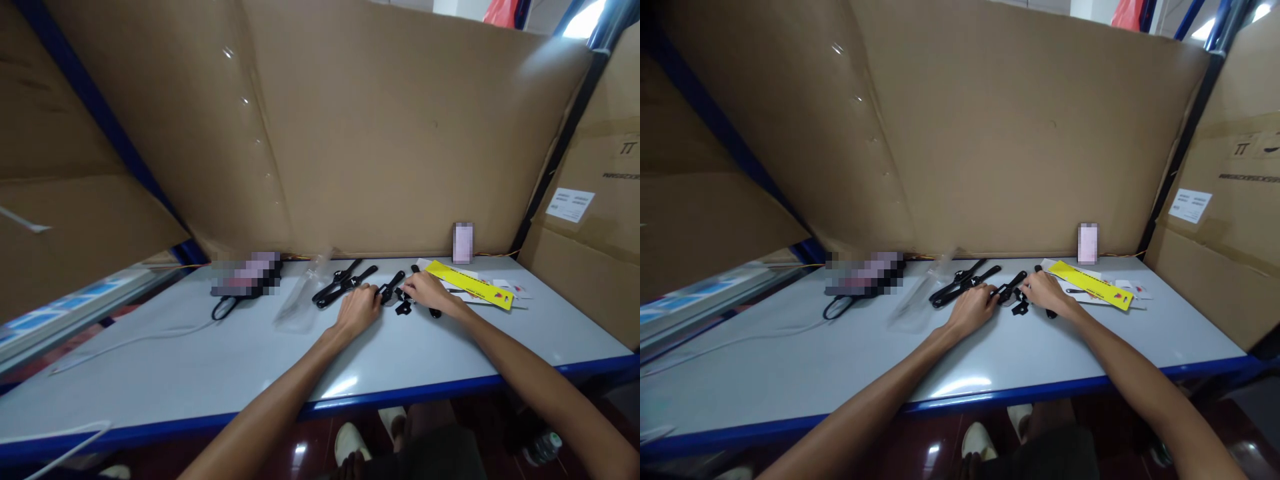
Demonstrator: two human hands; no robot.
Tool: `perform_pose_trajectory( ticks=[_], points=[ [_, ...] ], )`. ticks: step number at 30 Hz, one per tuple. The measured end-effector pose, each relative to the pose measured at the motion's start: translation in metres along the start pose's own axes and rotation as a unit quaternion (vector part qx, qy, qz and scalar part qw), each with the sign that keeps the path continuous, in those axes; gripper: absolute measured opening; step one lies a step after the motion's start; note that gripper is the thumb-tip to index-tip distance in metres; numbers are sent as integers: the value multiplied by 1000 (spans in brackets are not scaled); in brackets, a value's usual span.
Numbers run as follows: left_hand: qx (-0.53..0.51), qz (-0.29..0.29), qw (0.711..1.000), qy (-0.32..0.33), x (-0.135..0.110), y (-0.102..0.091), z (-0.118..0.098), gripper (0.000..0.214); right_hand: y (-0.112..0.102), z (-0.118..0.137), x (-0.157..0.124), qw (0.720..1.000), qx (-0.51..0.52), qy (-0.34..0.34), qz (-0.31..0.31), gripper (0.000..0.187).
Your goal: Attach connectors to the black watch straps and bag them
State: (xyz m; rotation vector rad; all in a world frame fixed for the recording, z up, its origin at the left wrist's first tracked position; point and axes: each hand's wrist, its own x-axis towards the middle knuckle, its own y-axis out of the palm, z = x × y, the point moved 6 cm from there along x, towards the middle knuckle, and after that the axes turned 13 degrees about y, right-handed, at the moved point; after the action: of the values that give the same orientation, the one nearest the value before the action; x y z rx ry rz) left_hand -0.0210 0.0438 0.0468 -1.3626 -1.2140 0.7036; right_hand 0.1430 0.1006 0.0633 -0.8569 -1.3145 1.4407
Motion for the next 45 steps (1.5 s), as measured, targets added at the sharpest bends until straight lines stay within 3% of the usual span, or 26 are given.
perform_pose_trajectory(
  ticks=[5, 9, 14, 18, 21, 28, 32, 35, 40, 45],
  points=[
    [-8, -23, 999, 24, 2, -2, -2, 37, -2, -1, 0, 1000, 2, 10, -27, 41],
    [73, -66, 995, -19, 0, -17, 11, 39, -6, -2, 1, 998, 14, 21, -51, 37],
    [165, -23, 983, -78, -4, -20, 30, 39, -34, -23, 6, 979, 83, 85, -164, 48],
    [159, -5, 983, -88, -3, -18, 38, 39, -51, -48, 11, 958, 145, 126, -215, 59],
    [130, -4, 987, -91, -1, -18, 42, 39, -49, -51, 13, 960, 138, 130, -208, 57],
    [-12, -42, 998, -54, 4, -17, 36, 45, -31, -28, 8, 980, 77, 111, -144, 52],
    [61, -21, 993, -96, -1, -16, 38, 41, -34, -22, 5, 984, 60, 105, -131, 51],
    [91, 12, 993, -79, -1, -11, 35, 37, -34, -19, 2, 986, 51, 101, -120, 52],
    [76, 23, 995, -62, -1, -9, 31, 27, -30, -11, -1, 989, 53, 75, -116, 50],
    [30, 22, 995, -97, 0, -10, 36, 23, -25, -6, 0, 990, 55, 60, -114, 48]
  ],
)
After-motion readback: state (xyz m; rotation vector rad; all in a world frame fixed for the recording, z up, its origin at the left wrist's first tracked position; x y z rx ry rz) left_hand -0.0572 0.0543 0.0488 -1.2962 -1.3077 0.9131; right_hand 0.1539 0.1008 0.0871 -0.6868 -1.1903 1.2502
